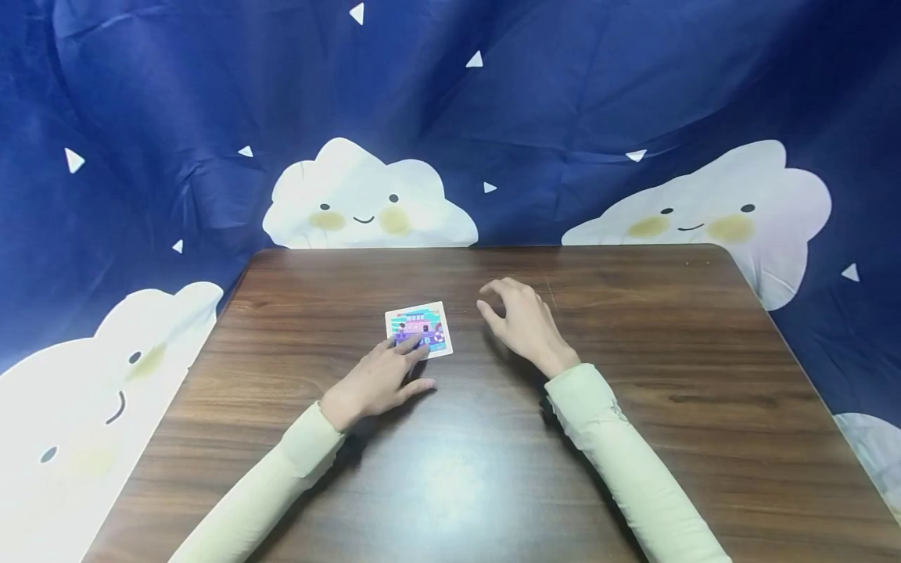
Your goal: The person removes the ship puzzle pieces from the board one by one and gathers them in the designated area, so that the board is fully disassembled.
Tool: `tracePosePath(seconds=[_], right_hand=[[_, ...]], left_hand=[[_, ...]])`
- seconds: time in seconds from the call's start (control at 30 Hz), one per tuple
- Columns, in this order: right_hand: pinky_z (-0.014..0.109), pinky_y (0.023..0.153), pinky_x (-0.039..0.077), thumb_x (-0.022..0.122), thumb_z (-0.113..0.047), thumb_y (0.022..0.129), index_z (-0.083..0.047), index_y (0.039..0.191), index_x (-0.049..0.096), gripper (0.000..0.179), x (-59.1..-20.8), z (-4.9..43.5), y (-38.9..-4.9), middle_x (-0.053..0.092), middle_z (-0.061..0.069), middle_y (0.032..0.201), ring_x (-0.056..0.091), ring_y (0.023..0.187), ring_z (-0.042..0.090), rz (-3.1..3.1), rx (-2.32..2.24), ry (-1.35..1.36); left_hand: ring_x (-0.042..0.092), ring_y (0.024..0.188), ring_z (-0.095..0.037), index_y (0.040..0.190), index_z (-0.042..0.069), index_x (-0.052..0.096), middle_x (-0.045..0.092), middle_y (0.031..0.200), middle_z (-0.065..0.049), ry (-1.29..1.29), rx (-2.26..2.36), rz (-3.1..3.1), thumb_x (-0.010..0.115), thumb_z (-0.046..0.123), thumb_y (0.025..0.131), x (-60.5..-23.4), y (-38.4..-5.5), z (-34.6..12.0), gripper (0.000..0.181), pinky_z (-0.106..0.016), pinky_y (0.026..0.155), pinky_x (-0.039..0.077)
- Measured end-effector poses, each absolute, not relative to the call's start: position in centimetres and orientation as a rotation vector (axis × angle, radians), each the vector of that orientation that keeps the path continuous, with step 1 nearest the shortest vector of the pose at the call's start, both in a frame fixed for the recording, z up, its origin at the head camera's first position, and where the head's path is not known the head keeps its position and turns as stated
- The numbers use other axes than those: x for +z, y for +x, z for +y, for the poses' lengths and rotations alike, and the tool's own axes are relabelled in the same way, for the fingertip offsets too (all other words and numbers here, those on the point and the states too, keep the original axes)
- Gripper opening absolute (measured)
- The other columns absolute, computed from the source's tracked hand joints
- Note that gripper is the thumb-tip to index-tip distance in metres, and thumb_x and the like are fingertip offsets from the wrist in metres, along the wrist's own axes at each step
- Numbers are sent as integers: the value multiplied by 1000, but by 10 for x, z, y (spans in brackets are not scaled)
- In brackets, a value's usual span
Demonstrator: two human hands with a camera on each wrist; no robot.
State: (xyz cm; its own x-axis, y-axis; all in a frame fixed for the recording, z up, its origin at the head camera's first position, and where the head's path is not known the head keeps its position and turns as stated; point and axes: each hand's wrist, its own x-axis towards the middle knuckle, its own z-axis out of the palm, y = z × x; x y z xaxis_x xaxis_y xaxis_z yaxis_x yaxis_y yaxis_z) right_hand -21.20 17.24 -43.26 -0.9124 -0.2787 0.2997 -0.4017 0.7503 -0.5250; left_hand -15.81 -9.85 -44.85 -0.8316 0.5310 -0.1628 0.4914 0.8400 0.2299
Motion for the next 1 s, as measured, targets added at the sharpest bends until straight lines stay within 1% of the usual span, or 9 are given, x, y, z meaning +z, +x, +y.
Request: tracePosePath(seconds=[0.1,0.3,0.47,0.7,0.83,1.0], right_hand=[[47,84,62,65,-27,102,-8,119,74,27,-433,173,-213,76,11,118,77,99,28,-2755,925,563],[46,83,62,66,-21,101,-6,113,75,21,-433,174,-220,78,11,110,77,93,26,-2751,960,570],[47,84,62,66,-16,101,-3,114,75,21,-435,173,-224,78,13,109,76,94,27,-2770,992,618],[47,87,62,68,-10,100,0,114,74,19,-436,172,-227,77,14,107,74,94,28,-2794,1109,650],[46,87,62,69,-8,99,-1,114,74,17,-437,169,-226,78,13,104,74,92,26,-2810,1148,656],[45,87,60,70,-8,98,-1,114,75,18,-444,160,-225,77,11,101,71,91,23,-2876,1126,721]], left_hand=[[38,151,-52,157,12,48,38,168,-14,800,253,2782,55,56,104,-449,-154,-94,69,-63,124,34],[39,151,-50,156,14,50,40,168,-13,902,188,2787,55,55,103,-448,-148,-85,67,-61,123,37],[39,150,-52,157,15,48,39,168,-12,953,153,2771,55,56,103,-448,-141,-79,68,-62,121,39],[42,149,-50,159,18,46,40,168,-11,1050,42,2764,53,58,103,-447,-134,-68,69,-58,123,38],[44,148,-49,159,19,45,40,168,-9,1095,-11,2760,52,59,103,-448,-130,-61,69,-57,122,41],[46,147,-47,159,19,45,41,167,-8,1131,-17,2760,54,59,102,-450,-124,-54,70,-56,121,42]])
